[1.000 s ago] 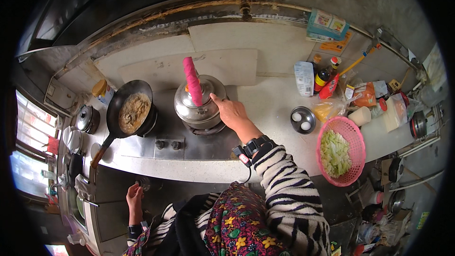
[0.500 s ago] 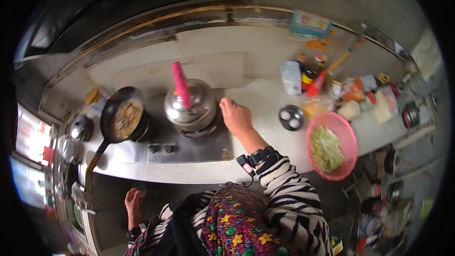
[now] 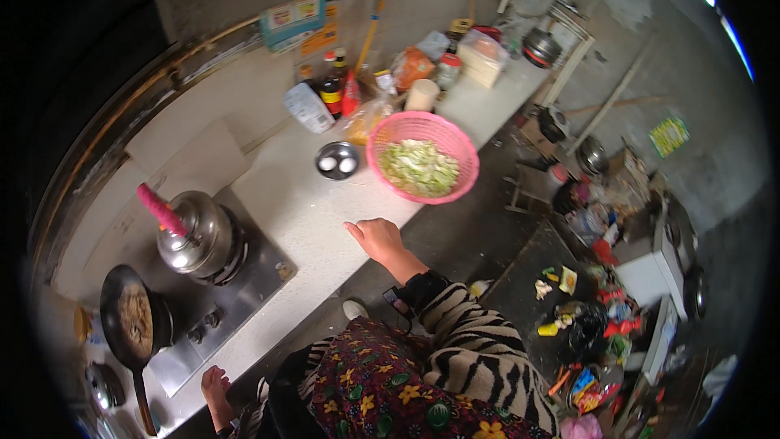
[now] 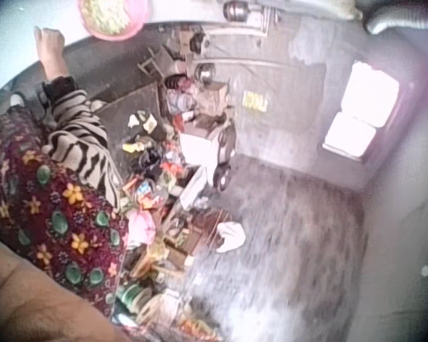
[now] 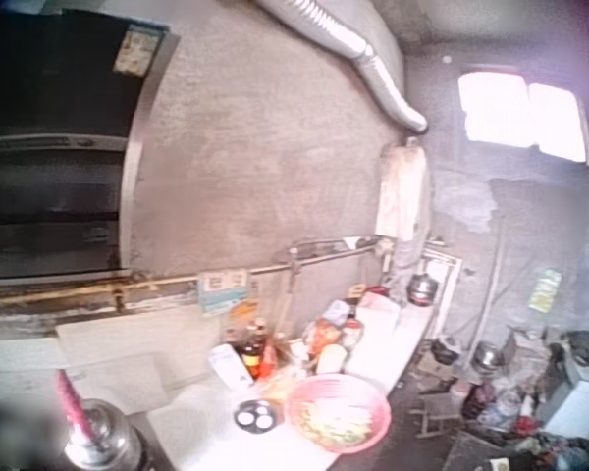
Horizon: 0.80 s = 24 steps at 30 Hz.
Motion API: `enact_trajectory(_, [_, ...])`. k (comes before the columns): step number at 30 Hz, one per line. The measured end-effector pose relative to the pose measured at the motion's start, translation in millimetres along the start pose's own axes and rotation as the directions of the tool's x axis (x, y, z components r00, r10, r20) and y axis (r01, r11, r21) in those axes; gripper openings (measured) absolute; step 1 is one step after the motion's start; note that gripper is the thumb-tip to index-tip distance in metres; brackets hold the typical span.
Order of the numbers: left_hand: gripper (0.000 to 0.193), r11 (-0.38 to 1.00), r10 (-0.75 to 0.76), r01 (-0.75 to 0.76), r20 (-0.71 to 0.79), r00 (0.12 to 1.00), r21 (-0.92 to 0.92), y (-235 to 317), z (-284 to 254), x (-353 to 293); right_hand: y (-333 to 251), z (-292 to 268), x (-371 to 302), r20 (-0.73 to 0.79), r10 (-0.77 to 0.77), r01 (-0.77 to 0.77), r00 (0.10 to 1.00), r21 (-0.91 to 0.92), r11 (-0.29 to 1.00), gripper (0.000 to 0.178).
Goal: The person stirs food in a wok on a gas stove, then wipes the countertop with a cloth, and finally writes on a notepad with a red pen. The person handles a wok, ladle, cloth, and pen during the sequence.
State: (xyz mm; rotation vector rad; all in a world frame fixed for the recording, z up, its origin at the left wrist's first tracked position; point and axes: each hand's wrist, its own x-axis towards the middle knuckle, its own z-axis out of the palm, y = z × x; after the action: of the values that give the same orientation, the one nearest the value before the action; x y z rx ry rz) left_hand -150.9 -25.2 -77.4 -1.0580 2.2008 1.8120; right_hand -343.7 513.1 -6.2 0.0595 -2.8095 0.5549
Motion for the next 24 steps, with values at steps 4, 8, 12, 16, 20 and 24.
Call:
enact_trajectory(4, [0.021, 1.0, -0.015, 0.012, 0.188, 0.982, 0.016, -6.4, 21.5, 23.2, 31.1, -25.1, -66.9, 0.054, 0.251, -0.249, 0.967, -0.03, 0.968, 0.054])
enact_trajectory(8, [0.017, 0.999, 0.023, -0.03, 0.24, 0.97, 0.026, -4.7, 34.7, 22.2, 54.9, -30.5, -101.0, 0.081, 0.428, -0.433, 0.9, 0.051, 0.9, 0.045])
enact_trajectory(12, [0.015, 0.991, 0.129, -0.121, 0.165, 0.978, -0.062, -1.2, 41.6, 15.9, 67.9, -19.8, -109.4, 0.108, 0.365, -0.372, 0.925, 0.06, 0.926, 0.039])
enact_trajectory(16, [0.032, 0.97, 0.217, -0.203, -0.099, 0.971, 0.133, -4.0, 55.8, 1.2, 82.3, -15.8, -87.8, 0.242, 0.239, -0.24, 0.941, -0.027, 0.971, 0.037])
enact_trajectory(20, [0.051, 0.952, -0.022, 0.131, -0.366, 0.93, 0.276, -10.1, 69.2, -35.5, 93.0, -13.8, -63.3, 0.353, 0.21, -0.302, 0.912, 0.23, 0.925, 0.046])
enact_trajectory(24, [0.054, 0.998, -0.031, 0.05, -0.398, 0.917, 0.038, -16.1, 85.9, -74.3, 100.7, 17.3, -48.0, 0.393, 0.039, -0.128, 0.919, 0.202, 0.971, 0.045])
